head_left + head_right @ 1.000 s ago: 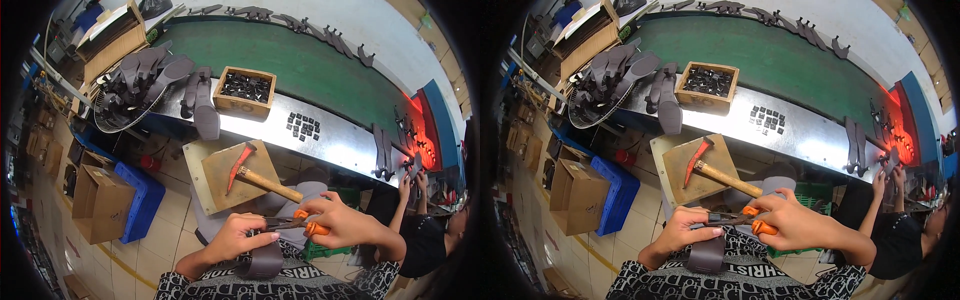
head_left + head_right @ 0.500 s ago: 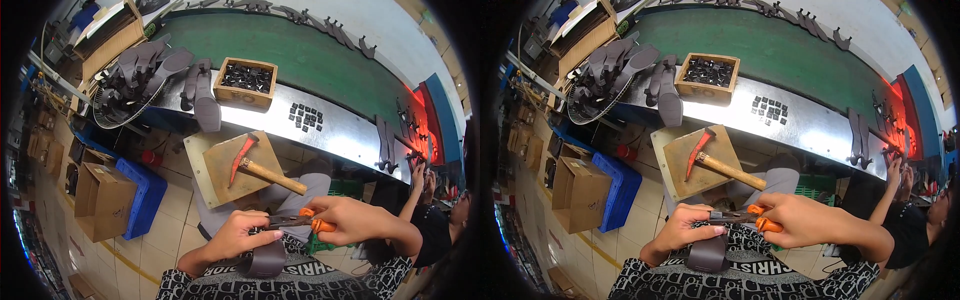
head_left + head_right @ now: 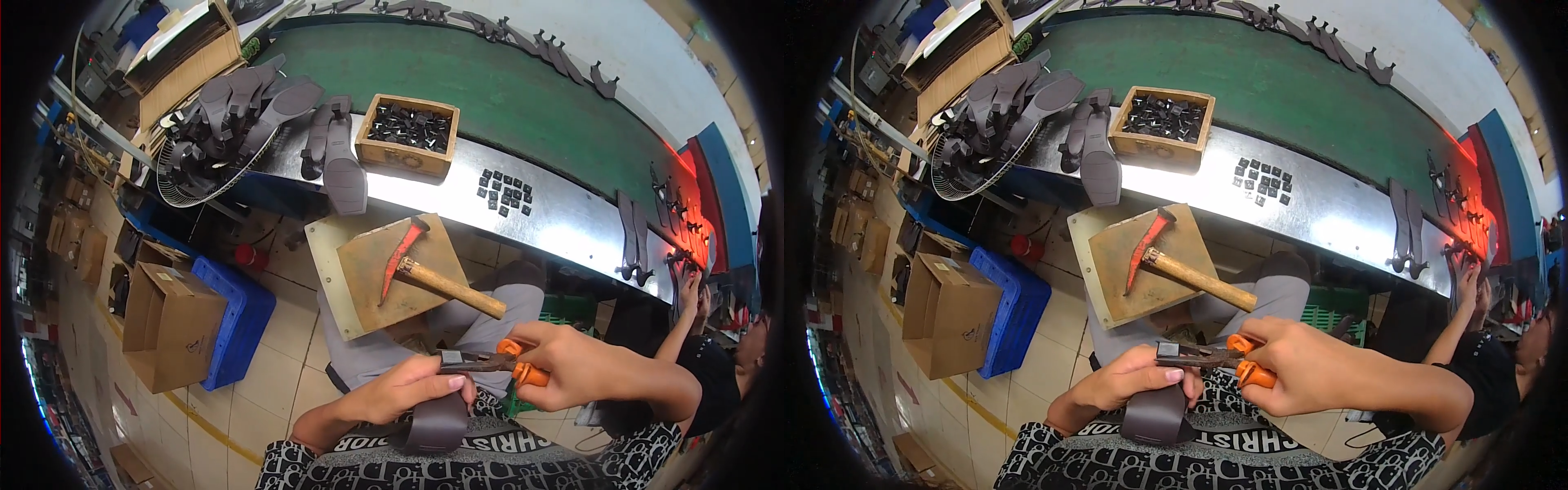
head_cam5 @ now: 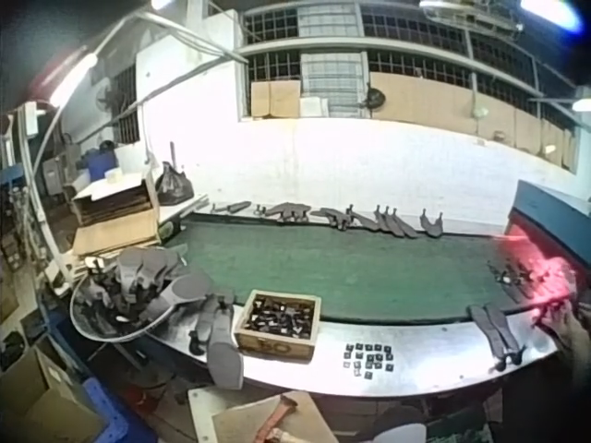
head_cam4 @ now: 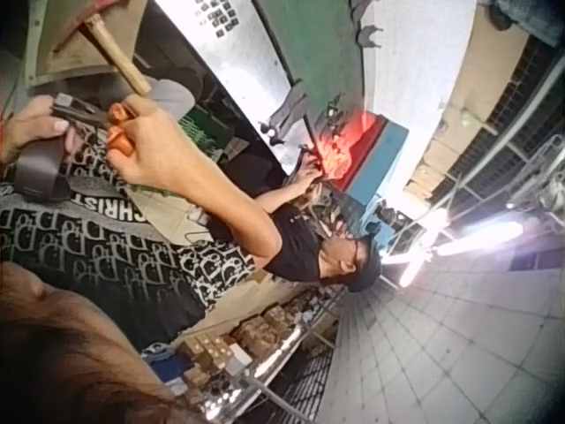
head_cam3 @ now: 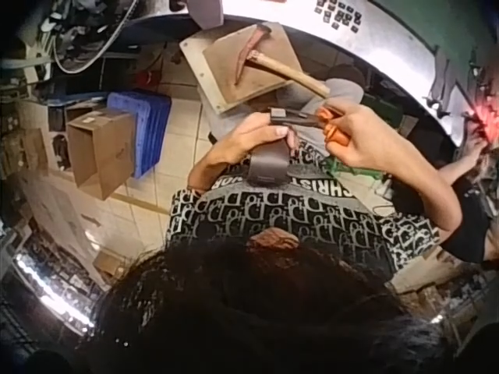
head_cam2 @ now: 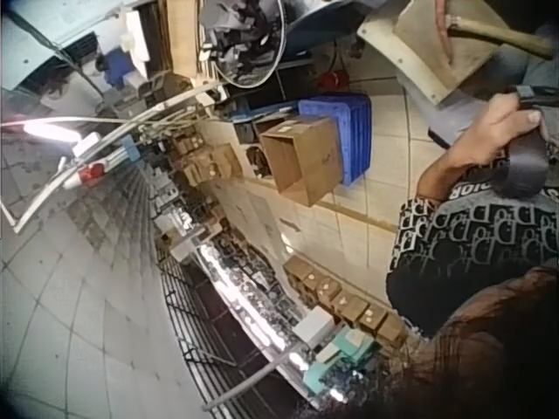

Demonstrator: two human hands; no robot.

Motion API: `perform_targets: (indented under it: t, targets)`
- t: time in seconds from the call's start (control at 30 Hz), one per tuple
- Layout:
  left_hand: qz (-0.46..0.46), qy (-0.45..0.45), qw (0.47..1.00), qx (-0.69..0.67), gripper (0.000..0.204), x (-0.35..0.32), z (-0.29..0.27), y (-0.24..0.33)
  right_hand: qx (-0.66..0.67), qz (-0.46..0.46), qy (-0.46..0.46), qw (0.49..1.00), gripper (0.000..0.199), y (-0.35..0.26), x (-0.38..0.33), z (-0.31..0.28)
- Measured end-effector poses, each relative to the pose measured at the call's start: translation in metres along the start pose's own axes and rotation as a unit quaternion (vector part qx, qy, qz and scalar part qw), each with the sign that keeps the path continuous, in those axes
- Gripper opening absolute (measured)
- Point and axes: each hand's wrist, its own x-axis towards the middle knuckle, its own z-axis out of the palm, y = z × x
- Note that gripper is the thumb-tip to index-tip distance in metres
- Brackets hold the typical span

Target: The person is attaching and securing shoe components using a hammer and pliers in a manufacturing environment.

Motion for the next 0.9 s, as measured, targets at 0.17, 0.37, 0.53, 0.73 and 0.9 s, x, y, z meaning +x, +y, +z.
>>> perform_targets:
  t: [0.17, 0.37, 0.53, 0.73, 0.9]
  targets:
    - [-0.024, 0.085, 0.992, 0.089, 0.036, -0.005, 0.002, 0.000, -0.014, 0.018, 0.021, 1.000, 0.022, -0.003, -0.001, 0.007]
    - [-0.093, 0.084, 0.992, 0.026, 0.032, -0.007, 0.004, 0.003, 0.000, 0.044, -0.026, 0.999, 0.025, 0.004, 0.000, -0.001]
    - [-0.106, 0.053, 0.993, -0.005, 0.032, -0.009, 0.007, 0.010, 0.016, -0.033, -0.048, 0.998, 0.027, 0.010, 0.003, -0.016]
    - [-0.111, 0.053, 0.992, -0.001, 0.033, -0.009, 0.007, 0.008, -0.003, -0.037, -0.034, 0.999, 0.026, 0.002, 0.004, -0.016]
    - [-0.123, 0.067, 0.990, 0.009, 0.032, -0.009, 0.008, 0.010, 0.007, -0.022, -0.044, 0.999, 0.025, 0.005, 0.006, -0.014]
